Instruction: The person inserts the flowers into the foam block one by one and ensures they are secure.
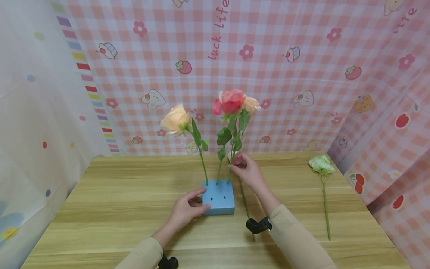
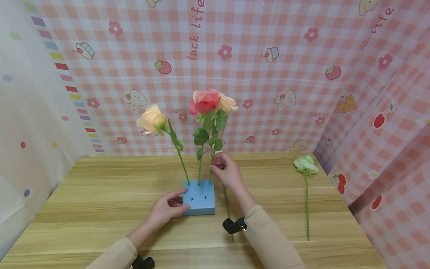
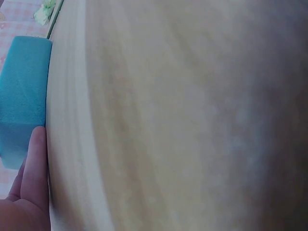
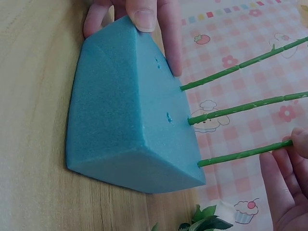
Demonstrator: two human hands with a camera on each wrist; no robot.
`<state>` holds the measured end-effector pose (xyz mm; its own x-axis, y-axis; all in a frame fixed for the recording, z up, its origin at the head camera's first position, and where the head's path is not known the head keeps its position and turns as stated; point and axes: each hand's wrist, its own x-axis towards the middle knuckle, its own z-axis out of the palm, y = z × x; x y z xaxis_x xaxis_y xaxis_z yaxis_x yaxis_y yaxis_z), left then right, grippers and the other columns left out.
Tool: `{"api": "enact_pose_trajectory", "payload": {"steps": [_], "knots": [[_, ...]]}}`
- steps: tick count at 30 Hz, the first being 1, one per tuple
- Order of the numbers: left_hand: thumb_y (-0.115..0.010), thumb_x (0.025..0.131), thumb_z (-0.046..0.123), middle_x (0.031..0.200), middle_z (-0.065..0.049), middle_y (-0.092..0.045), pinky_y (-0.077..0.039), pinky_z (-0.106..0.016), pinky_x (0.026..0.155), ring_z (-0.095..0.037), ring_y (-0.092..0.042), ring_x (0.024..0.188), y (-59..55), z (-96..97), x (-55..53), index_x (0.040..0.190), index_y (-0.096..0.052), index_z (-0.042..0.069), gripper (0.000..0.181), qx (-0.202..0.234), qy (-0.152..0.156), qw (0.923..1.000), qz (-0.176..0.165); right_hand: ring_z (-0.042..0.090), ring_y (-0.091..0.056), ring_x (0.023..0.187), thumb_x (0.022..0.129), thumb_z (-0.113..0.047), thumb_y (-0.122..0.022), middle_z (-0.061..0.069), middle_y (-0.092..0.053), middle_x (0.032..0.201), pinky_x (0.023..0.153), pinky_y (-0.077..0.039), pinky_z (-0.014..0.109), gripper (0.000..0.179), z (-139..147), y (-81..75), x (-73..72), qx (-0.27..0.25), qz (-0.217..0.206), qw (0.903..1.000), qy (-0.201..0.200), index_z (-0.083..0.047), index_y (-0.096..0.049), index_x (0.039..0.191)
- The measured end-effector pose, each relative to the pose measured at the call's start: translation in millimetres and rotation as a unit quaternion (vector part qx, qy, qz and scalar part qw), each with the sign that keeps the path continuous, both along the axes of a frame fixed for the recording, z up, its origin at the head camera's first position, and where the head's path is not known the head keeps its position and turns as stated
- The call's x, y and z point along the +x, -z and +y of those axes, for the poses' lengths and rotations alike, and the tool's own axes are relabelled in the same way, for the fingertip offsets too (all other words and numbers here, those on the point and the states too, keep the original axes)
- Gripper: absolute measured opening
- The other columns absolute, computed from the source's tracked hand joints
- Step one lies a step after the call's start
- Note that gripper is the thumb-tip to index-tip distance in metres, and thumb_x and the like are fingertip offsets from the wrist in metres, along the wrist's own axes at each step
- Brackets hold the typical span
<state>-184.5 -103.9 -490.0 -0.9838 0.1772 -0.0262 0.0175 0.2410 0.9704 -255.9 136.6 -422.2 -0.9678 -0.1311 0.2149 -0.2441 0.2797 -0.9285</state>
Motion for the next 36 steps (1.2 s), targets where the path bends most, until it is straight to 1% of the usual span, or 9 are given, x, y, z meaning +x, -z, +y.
{"api": "enact_pose_trajectory", "payload": {"steps": [2,4,6,12,17,23,30,36], "knots": [[-0.085,0.08,0.018,0.11,-0.015,-0.062,-0.062,-0.031,0.069,-0.025,-0.063,0.093,-0.3,-0.1,-0.1,0.134,-0.063,0.011,0.059,-0.002,0.0,1.0,0.001,0.032,-0.063,0.086,0.092,0.001,-0.068,0.018,-0.065,0.092,0.071,-0.061,0.036,0.021,0.3,0.4,-0.2,0.004,0.003,1.0,-0.001,0.006,-0.056,0.108],[-0.085,0.081,0.018,0.11,-0.015,-0.062,-0.062,-0.03,0.069,-0.024,-0.063,0.093,-0.6,-0.2,0.1,0.134,-0.063,0.012,0.058,-0.001,-0.001,1.0,-0.001,0.033,-0.063,0.086,0.092,0.001,-0.068,0.019,-0.065,0.092,0.071,-0.061,0.038,0.021,0.3,0.5,-0.2,0.007,0.009,0.9999,-0.001,0.007,-0.055,0.108],[-0.084,0.081,0.018,0.11,-0.015,-0.062,-0.062,-0.03,0.069,-0.024,-0.063,0.093,-1.0,-0.3,0.1,0.135,-0.063,0.012,0.058,0.0,-0.002,1.0,-0.003,0.031,-0.062,0.087,0.092,0.0,-0.069,0.017,-0.065,0.092,0.072,-0.061,0.038,0.021,0.5,0.7,0.0,0.008,0.013,0.9999,0.0,0.005,-0.056,0.109],[-0.085,0.081,0.019,0.111,-0.015,-0.062,-0.062,-0.031,0.069,-0.025,-0.063,0.093,-0.9,-0.6,0.8,0.135,-0.062,0.011,0.059,0.002,0.0,1.0,-0.003,0.023,-0.061,0.086,0.091,-0.003,-0.071,0.011,-0.066,0.092,0.072,-0.056,0.029,0.019,1.7,3.4,1.0,0.024,0.036,0.9991,-0.001,0.0,-0.059,0.107],[-0.085,0.08,0.021,0.11,-0.014,-0.062,-0.062,-0.03,0.068,-0.024,-0.063,0.092,0.6,-1.1,0.6,0.135,-0.063,0.013,0.06,-0.005,0.0,1.0,-0.004,0.023,-0.061,0.087,0.09,-0.003,-0.072,0.009,-0.067,0.091,0.076,-0.052,0.033,0.018,1.0,5.7,3.4,0.053,0.051,0.9973,0.001,-0.002,-0.061,0.104],[-0.085,0.08,0.021,0.109,-0.013,-0.063,-0.062,-0.03,0.069,-0.023,-0.063,0.092,0.7,-1.1,-0.2,0.134,-0.063,0.014,0.06,-0.006,-0.001,1.0,-0.004,0.025,-0.062,0.089,0.089,-0.002,-0.073,0.009,-0.068,0.092,0.08,-0.053,0.038,0.017,0.1,9.3,5.8,0.068,0.053,0.9963,0.002,-0.002,-0.062,0.102],[-0.085,0.08,0.018,0.108,-0.013,-0.063,-0.062,-0.03,0.068,-0.024,-0.063,0.092,-0.4,-0.6,-0.2,0.133,-0.064,0.013,0.058,-0.007,-0.006,1.0,0.0,0.026,-0.063,0.089,0.088,-0.001,-0.073,0.008,-0.067,0.091,0.079,-0.054,0.039,0.017,0.5,11.9,7.2,0.071,0.049,0.9962,-0.002,-0.001,-0.062,0.101],[-0.085,0.08,0.018,0.107,-0.013,-0.063,-0.062,-0.03,0.068,-0.023,-0.063,0.091,-0.2,0.0,-0.2,0.133,-0.064,0.012,0.058,-0.007,-0.005,1.0,0.004,0.025,-0.063,0.088,0.089,-0.002,-0.072,0.008,-0.067,0.092,0.077,-0.054,0.036,0.015,1.3,15.5,8.2,0.079,0.045,0.9958,-0.009,-0.002,-0.062,0.1]]}}
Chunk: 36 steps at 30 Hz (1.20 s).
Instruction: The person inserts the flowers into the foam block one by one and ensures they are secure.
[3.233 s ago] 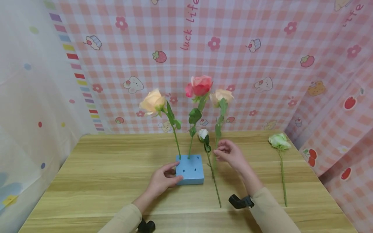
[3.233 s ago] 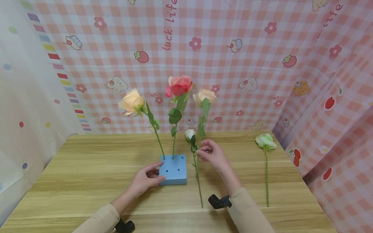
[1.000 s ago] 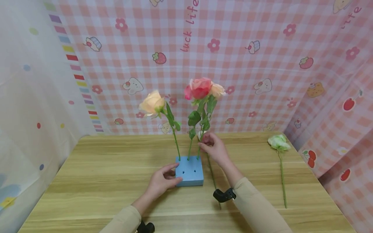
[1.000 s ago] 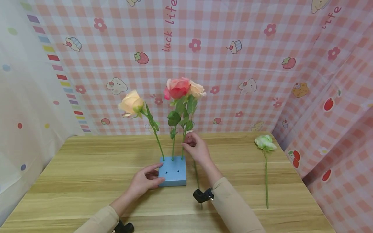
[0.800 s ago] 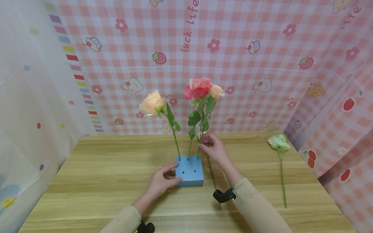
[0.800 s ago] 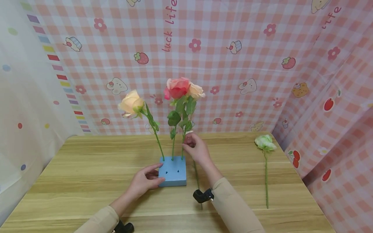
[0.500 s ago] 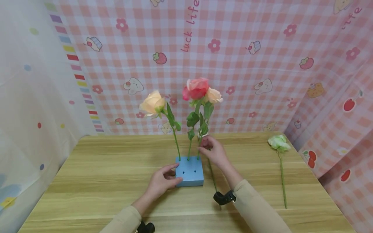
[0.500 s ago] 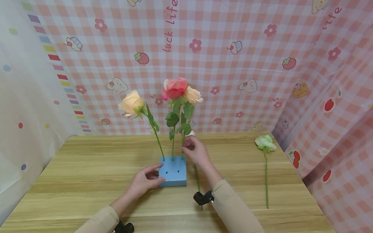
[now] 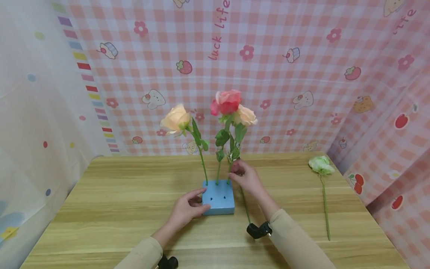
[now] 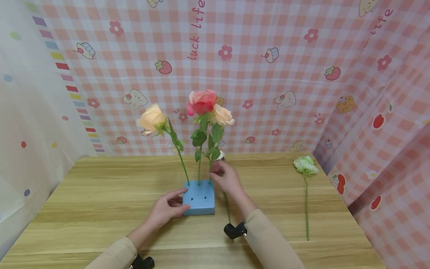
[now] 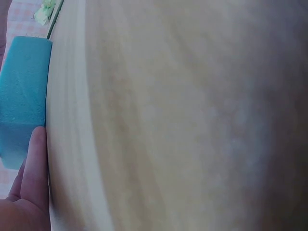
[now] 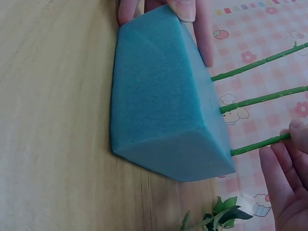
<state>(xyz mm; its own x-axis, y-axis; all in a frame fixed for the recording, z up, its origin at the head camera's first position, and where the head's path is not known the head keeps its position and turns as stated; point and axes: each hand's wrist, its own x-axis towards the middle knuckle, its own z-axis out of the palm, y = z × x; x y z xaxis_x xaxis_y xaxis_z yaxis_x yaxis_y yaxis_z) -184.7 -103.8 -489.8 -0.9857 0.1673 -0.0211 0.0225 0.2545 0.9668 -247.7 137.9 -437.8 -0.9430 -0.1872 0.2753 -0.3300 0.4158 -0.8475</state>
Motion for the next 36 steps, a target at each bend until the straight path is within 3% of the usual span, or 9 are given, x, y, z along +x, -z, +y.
{"api": "enact_pose_trajectory", "payload": {"steps": [26,36], "knots": [[-0.086,0.079,0.019,0.107,-0.012,-0.064,-0.062,-0.029,0.067,-0.023,-0.063,0.09,1.0,0.0,0.0,0.133,-0.064,0.012,0.059,-0.004,-0.002,1.0,0.002,0.024,-0.064,0.085,0.089,-0.003,-0.073,0.007,-0.066,0.089,0.068,-0.055,0.031,0.014,-2.1,10.4,0.4,-0.001,0.027,0.9996,0.006,-0.003,-0.062,0.098],[-0.086,0.079,0.02,0.107,-0.012,-0.064,-0.062,-0.03,0.067,-0.023,-0.063,0.09,1.9,-0.1,-0.6,0.133,-0.064,0.012,0.059,-0.009,-0.001,1.0,0.003,0.024,-0.064,0.089,0.089,-0.004,-0.074,0.008,-0.069,0.094,0.072,-0.057,0.029,0.018,0.8,9.7,-0.1,-0.005,-0.005,1.0,0.005,0.001,-0.065,0.104]]}}
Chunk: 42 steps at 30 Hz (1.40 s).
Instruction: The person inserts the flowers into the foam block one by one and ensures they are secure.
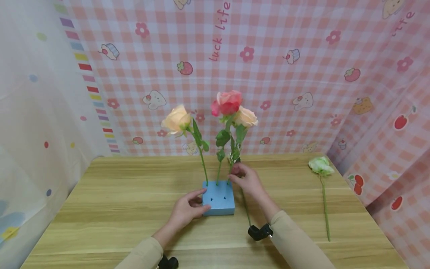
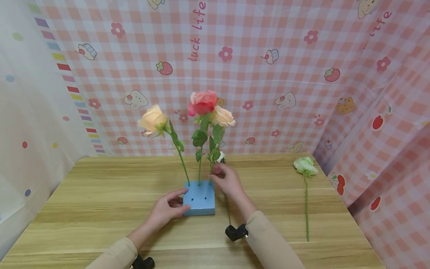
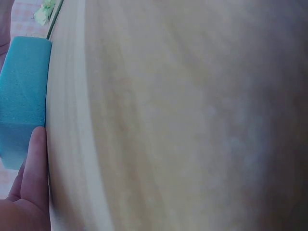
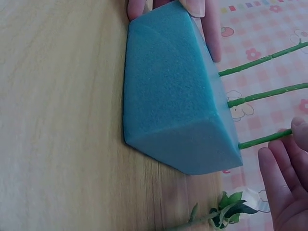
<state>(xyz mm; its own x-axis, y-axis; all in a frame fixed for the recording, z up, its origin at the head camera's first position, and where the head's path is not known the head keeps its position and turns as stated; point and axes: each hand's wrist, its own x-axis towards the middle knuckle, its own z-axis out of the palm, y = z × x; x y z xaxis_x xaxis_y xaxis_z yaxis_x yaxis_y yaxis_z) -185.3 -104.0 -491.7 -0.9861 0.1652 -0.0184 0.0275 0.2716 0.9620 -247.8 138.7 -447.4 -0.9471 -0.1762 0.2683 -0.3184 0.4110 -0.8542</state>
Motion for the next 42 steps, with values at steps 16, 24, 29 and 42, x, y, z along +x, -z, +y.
{"api": "enact_pose_trajectory", "payload": {"steps": [16,24,29,42], "knots": [[-0.085,0.08,0.018,0.109,-0.013,-0.062,-0.062,-0.03,0.068,-0.023,-0.062,0.093,-1.3,0.1,0.8,0.134,-0.063,0.011,0.059,0.012,0.003,0.9999,-0.004,0.024,-0.064,0.095,0.091,-0.005,-0.071,0.013,-0.07,0.104,0.086,-0.054,0.037,0.035,28.1,4.2,15.4,0.009,-0.046,0.9975,-0.053,0.006,-0.06,0.123],[-0.085,0.079,0.018,0.11,-0.014,-0.061,-0.062,-0.031,0.069,-0.023,-0.062,0.094,-2.7,0.5,1.3,0.134,-0.063,0.012,0.059,0.016,0.001,0.9998,-0.012,0.027,-0.064,0.098,0.092,-0.006,-0.07,0.021,-0.068,0.109,0.088,-0.053,0.035,0.043,51.2,11.5,25.3,0.014,-0.053,0.9946,-0.089,0.008,-0.054,0.129],[-0.085,0.08,0.018,0.11,-0.014,-0.061,-0.062,-0.03,0.069,-0.024,-0.062,0.094,-3.3,0.2,1.4,0.134,-0.063,0.012,0.059,0.019,-0.001,0.9997,-0.012,0.027,-0.063,0.102,0.093,-0.009,-0.07,0.022,-0.066,0.114,0.09,-0.053,0.033,0.05,68.9,13.6,34.2,0.017,-0.072,0.9917,-0.105,0.007,-0.05,0.135],[-0.085,0.079,0.017,0.11,-0.014,-0.062,-0.062,-0.031,0.068,-0.024,-0.062,0.093,-2.8,0.9,0.7,0.134,-0.063,0.012,0.059,0.015,0.0,0.9998,-0.01,0.033,-0.058,0.112,0.095,-0.012,-0.067,0.023,-0.062,0.124,0.09,-0.051,0.023,0.057,136.5,9.2,59.4,-0.004,-0.107,0.9903,-0.089,0.008,-0.041,0.143]]}}
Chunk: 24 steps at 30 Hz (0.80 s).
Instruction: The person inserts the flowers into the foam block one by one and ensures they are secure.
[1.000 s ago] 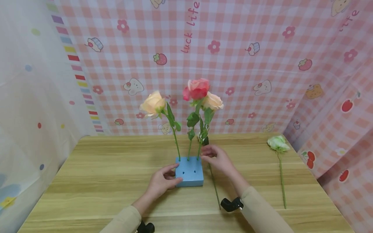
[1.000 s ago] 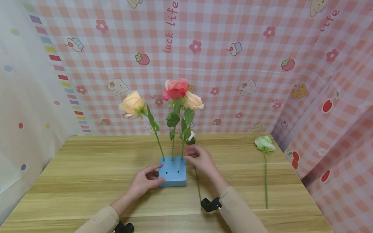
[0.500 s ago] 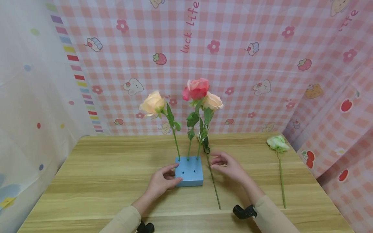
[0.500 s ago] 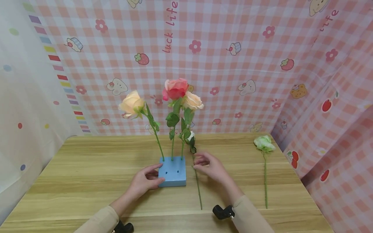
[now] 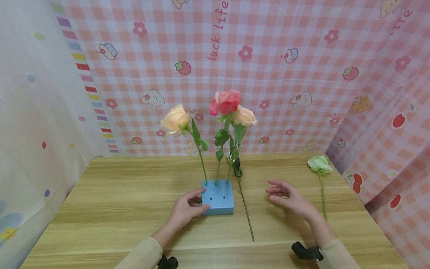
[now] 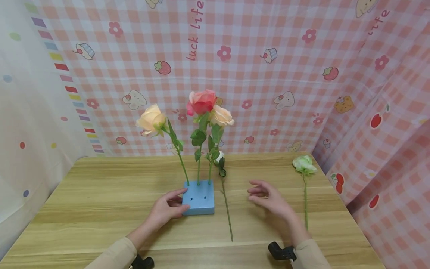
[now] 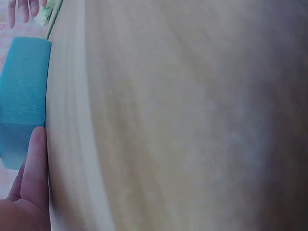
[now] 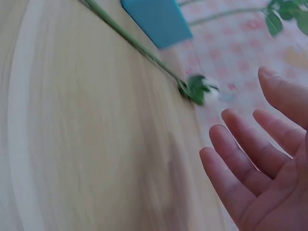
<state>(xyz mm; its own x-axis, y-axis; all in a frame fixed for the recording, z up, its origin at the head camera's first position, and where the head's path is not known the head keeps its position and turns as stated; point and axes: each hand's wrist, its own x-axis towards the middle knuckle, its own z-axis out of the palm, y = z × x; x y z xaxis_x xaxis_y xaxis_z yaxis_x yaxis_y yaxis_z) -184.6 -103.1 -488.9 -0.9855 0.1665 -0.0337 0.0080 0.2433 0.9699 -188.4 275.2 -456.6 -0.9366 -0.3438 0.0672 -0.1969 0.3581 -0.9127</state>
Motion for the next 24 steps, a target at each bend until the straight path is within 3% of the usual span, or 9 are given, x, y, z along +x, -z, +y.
{"api": "enact_pose_trajectory", "payload": {"steps": [5,10,15,17,22,24], "knots": [[-0.085,0.079,0.018,0.11,-0.014,-0.062,-0.062,-0.03,0.068,-0.024,-0.062,0.094,-1.1,-0.2,0.3,0.134,-0.064,0.012,0.059,-0.004,-0.003,1.0,0.001,0.023,-0.059,0.113,0.097,-0.014,-0.066,0.024,-0.06,0.128,0.09,-0.049,0.019,0.058,29.0,-8.8,9.7,0.017,0.0,0.9993,0.034,0.006,-0.04,0.145],[-0.085,0.08,0.018,0.11,-0.013,-0.062,-0.062,-0.03,0.068,-0.024,-0.062,0.094,-2.3,-0.3,1.4,0.134,-0.063,0.013,0.059,-0.005,-0.003,1.0,0.001,0.005,-0.059,0.109,0.098,-0.013,-0.063,0.029,-0.057,0.13,0.087,-0.05,0.016,0.057,57.4,-14.7,18.4,0.032,0.011,0.998,0.053,0.006,-0.038,0.146],[-0.085,0.079,0.017,0.11,-0.014,-0.062,-0.062,-0.03,0.068,-0.025,-0.062,0.094,-1.9,-0.3,0.8,0.134,-0.064,0.013,0.059,0.001,-0.004,1.0,-0.001,0.001,-0.06,0.107,0.1,-0.01,-0.06,0.033,-0.053,0.131,0.084,-0.052,0.016,0.057,82.5,-18.3,26.4,0.018,0.005,0.998,0.06,0.009,-0.033,0.147],[-0.086,0.079,0.018,0.11,-0.014,-0.062,-0.062,-0.03,0.068,-0.025,-0.062,0.094,-1.0,-0.3,0.1,0.133,-0.064,0.013,0.059,0.0,-0.005,1.0,0.0,0.002,-0.061,0.106,0.101,-0.008,-0.058,0.025,-0.058,0.131,0.084,-0.052,0.016,0.056,92.5,-18.1,29.0,0.013,0.005,0.9979,0.063,0.01,-0.033,0.147],[-0.086,0.079,0.017,0.11,-0.013,-0.062,-0.062,-0.03,0.068,-0.024,-0.062,0.093,0.3,0.3,0.0,0.133,-0.064,0.012,0.059,-0.001,-0.004,1.0,0.002,-0.003,-0.06,0.105,0.101,-0.006,-0.057,-0.015,-0.062,0.123,0.082,-0.05,0.012,0.054,116.1,-15.3,35.4,0.013,0.006,0.9966,0.081,0.005,-0.035,0.148],[-0.086,0.079,0.017,0.11,-0.014,-0.062,-0.062,-0.03,0.068,-0.024,-0.062,0.093,0.3,0.6,0.5,0.133,-0.064,0.011,0.059,0.001,-0.003,1.0,0.002,-0.005,-0.059,0.105,0.1,-0.005,-0.057,-0.021,-0.062,0.119,0.081,-0.05,0.011,0.053,123.9,-13.2,37.8,0.009,0.01,0.996,0.088,0.001,-0.037,0.149]]}}
